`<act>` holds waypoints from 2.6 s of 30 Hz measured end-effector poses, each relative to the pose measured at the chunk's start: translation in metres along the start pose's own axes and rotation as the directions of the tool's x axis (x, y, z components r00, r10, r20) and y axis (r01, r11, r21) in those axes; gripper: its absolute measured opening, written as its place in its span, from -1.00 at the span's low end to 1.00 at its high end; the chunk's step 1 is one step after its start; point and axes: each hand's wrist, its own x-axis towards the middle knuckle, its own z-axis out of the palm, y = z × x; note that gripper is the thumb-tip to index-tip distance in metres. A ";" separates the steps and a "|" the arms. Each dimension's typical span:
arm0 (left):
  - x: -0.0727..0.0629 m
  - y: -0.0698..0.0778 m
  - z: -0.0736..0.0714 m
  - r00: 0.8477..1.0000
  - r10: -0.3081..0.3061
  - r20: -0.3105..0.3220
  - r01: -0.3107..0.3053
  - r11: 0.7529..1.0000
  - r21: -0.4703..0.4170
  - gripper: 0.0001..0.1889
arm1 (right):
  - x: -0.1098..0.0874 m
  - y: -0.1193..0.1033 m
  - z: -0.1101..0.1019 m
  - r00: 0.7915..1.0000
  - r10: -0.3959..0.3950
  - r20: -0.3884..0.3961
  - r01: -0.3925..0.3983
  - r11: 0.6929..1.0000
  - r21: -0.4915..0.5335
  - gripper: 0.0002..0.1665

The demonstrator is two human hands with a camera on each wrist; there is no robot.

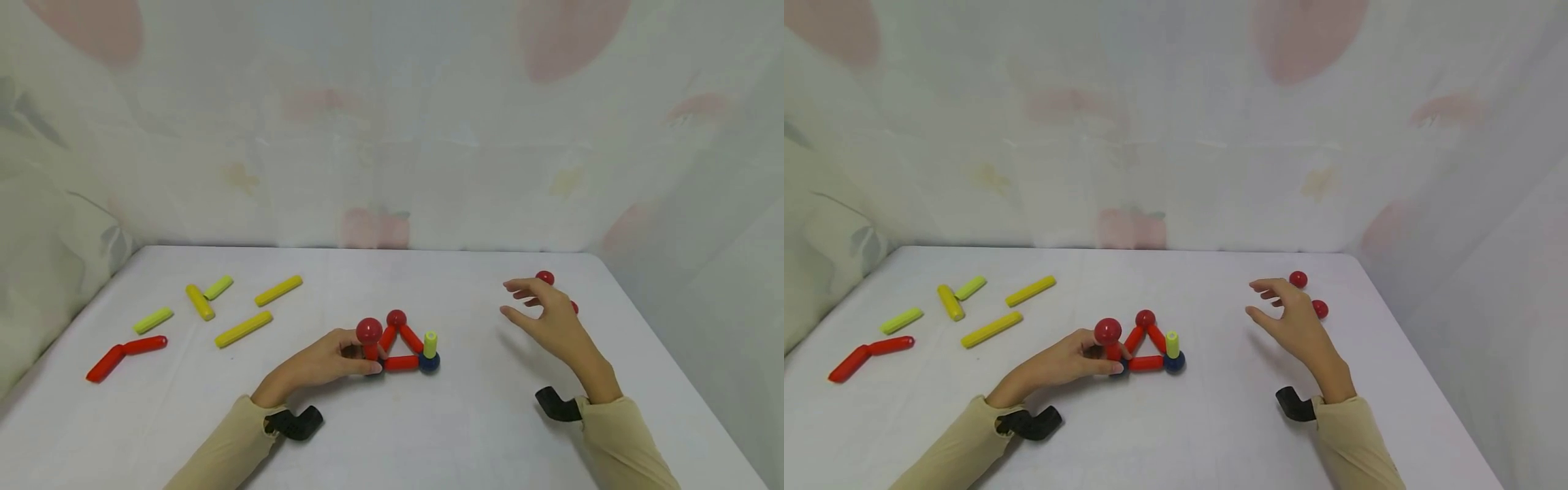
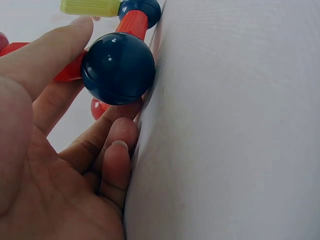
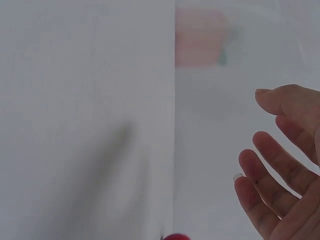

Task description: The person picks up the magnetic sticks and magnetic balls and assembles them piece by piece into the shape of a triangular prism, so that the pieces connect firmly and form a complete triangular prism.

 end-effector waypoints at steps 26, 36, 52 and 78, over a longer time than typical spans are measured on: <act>0.000 0.001 -0.001 1.000 -0.027 0.006 0.027 1.000 0.012 -0.80 | -0.015 0.047 -0.031 0.970 0.242 0.022 -0.240 0.968 -0.075 -0.48; 0.000 -0.001 -0.001 1.000 -0.006 0.001 0.006 1.000 0.002 -0.78 | -0.016 0.056 -0.031 0.949 0.309 0.060 -0.300 0.945 -0.132 -0.44; 0.001 -0.001 0.000 1.000 -0.005 0.002 0.005 1.000 0.000 -0.83 | -0.020 0.069 -0.025 0.858 0.474 0.198 -0.442 0.877 -0.188 -0.32; 0.000 0.002 -0.001 1.000 0.000 0.006 0.000 1.000 -0.008 -0.83 | -0.011 0.041 -0.020 0.951 0.306 0.043 -0.301 0.949 -0.096 -0.47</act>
